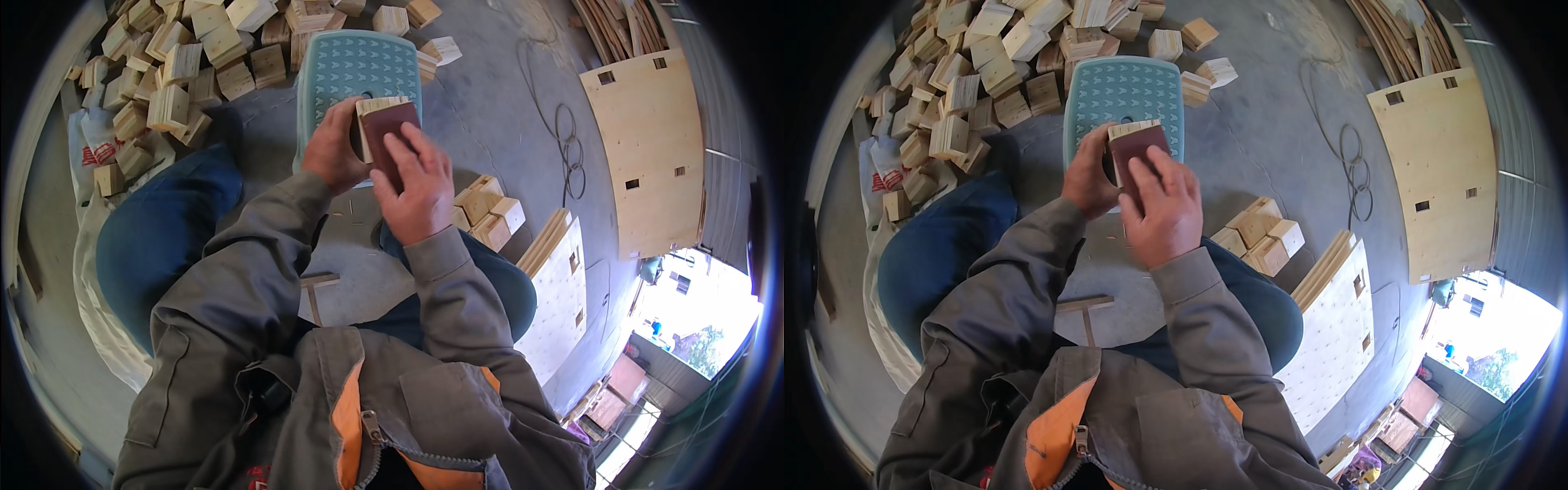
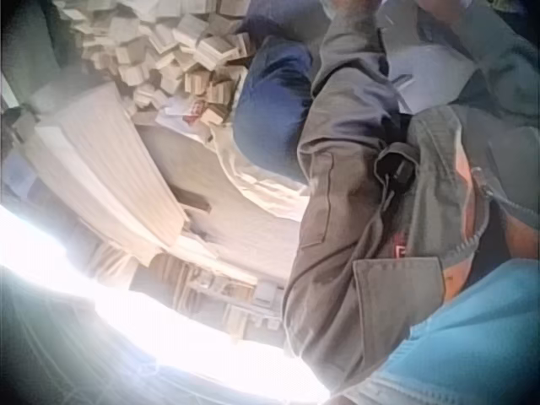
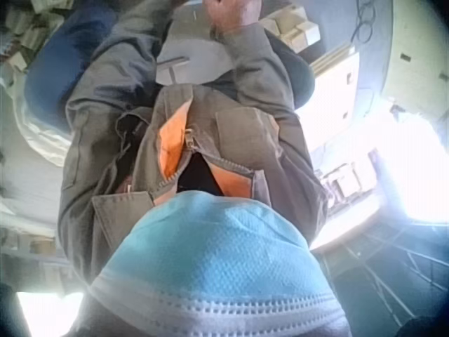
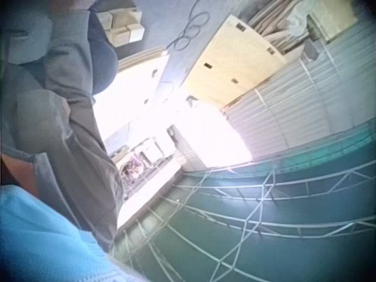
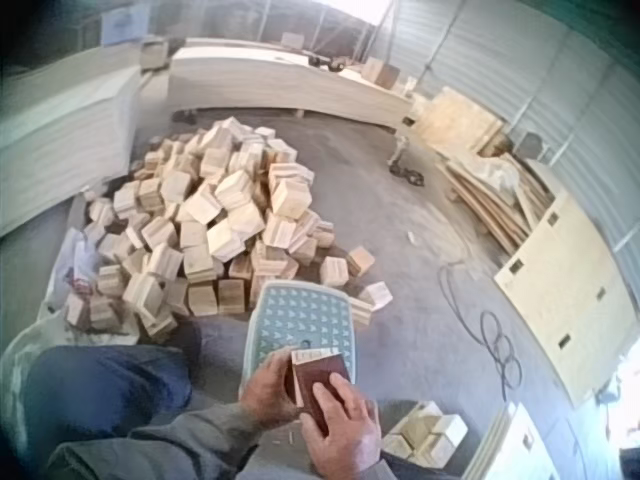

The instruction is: The person sits on the floor and sands small wooden blocks using a sanding block. They pick up blocks from a nearby pile, sand the edges and faces, and place the finished pieces into a small stack on the floor.

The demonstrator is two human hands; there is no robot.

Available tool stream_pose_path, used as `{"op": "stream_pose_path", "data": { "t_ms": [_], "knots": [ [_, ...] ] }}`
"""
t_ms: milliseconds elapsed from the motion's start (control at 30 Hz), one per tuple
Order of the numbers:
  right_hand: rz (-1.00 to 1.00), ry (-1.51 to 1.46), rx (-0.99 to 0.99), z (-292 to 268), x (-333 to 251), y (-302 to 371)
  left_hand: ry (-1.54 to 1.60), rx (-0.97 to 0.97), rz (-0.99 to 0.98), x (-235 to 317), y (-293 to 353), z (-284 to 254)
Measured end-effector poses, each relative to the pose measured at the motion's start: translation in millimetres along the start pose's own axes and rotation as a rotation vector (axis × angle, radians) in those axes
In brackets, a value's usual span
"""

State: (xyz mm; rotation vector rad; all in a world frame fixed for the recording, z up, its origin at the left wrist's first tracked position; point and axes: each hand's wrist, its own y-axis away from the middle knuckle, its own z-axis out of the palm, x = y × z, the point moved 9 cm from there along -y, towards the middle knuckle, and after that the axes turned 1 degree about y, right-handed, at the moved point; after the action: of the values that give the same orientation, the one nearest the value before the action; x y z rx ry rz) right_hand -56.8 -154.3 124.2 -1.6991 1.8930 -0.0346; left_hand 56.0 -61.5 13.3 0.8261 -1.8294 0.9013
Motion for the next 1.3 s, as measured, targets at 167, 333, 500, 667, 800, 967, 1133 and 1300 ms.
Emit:
{"op": "stream_pose_path", "data": {
  "t_ms": [167, 333, 500, 667, 800, 967, 1133, 1300],
  "knots": [
    [0.219, 0.121, 0.120, -19, 71, -10, -0.033, -0.005, 0.012, 11, -1, -4],
    [0.206, 0.109, 0.131, -34, 63, -7, -0.016, -0.015, -0.005, 4, 0, -2],
    [0.037, 0.022, 0.028, -4, 9, 0, -0.043, 0.055, 0.049, 10, 0, -6],
    [0.028, 0.014, -0.001, 2, -3, -2, -0.030, 0.070, 0.064, 8, 1, -2],
    [0.075, 0.041, 0.029, 10, 11, -23, -0.062, 0.062, 0.071, 3, 2, -1],
    [0.245, 0.090, 0.025, 24, 36, -65, -0.021, 0.046, 0.036, 11, -1, -2],
    [0.180, 0.100, 0.024, 16, 24, -34, -0.039, 0.066, 0.085, 6, -1, -6],
    [0.156, 0.087, 0.001, -11, -1, 32, -0.045, 0.027, 0.011, 6, -1, -2]
  ]
}}
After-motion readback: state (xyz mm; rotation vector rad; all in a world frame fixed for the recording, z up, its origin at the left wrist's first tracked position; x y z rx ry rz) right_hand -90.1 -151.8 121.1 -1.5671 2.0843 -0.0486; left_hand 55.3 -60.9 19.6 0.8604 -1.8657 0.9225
